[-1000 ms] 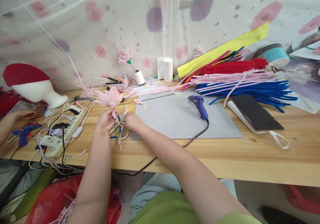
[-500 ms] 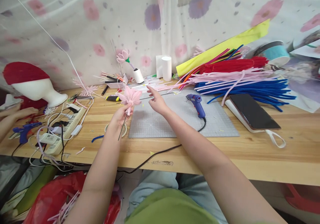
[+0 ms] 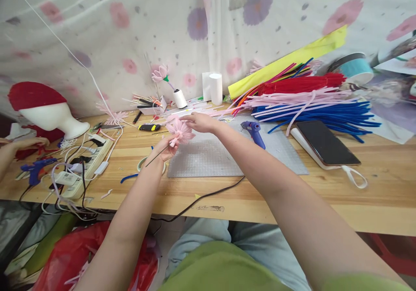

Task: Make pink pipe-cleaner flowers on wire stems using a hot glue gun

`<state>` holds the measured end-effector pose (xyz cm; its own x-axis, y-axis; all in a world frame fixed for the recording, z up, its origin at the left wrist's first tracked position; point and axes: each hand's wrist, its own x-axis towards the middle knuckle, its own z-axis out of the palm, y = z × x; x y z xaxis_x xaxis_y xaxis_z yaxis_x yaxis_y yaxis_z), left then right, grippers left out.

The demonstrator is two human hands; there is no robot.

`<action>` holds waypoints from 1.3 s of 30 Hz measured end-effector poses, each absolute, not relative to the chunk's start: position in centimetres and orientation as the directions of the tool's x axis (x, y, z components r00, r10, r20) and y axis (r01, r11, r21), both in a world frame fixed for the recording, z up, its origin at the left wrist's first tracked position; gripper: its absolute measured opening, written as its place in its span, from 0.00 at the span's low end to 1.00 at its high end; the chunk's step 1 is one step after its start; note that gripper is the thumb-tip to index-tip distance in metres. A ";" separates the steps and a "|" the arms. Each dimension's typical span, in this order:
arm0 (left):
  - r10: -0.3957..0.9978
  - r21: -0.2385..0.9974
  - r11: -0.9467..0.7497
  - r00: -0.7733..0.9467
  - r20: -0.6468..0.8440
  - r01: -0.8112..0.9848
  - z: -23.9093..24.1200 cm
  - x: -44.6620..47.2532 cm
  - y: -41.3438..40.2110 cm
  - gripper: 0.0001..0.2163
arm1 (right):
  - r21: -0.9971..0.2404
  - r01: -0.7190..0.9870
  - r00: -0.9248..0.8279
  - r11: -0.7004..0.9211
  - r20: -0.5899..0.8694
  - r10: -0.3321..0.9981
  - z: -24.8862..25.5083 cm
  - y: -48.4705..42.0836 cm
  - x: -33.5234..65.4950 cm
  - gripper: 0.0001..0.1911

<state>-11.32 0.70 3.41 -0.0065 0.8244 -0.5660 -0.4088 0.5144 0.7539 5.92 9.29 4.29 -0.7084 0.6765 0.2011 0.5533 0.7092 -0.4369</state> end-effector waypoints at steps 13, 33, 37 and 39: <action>0.866 0.834 0.464 -0.046 -0.498 -0.299 4.3 -11.1 0.5 0.06 | -0.252 0.597 -0.735 0.762 0.208 0.645 4.8 8.2 6.5 0.36; 0.940 0.942 0.316 -0.176 -0.294 0.112 5.8 -10.1 1.8 0.06 | -0.148 0.542 -0.712 0.827 0.443 0.545 3.6 7.9 6.2 0.45; 0.948 0.924 0.234 -0.282 -0.148 0.304 3.0 -10.2 1.8 0.11 | -0.190 0.559 -0.650 0.807 0.504 0.569 2.4 7.6 6.8 0.44; 0.944 0.911 0.218 -0.312 -0.107 0.349 2.0 -10.2 1.7 0.11 | -0.231 0.557 -0.617 0.797 0.527 0.584 1.7 7.5 7.0 0.41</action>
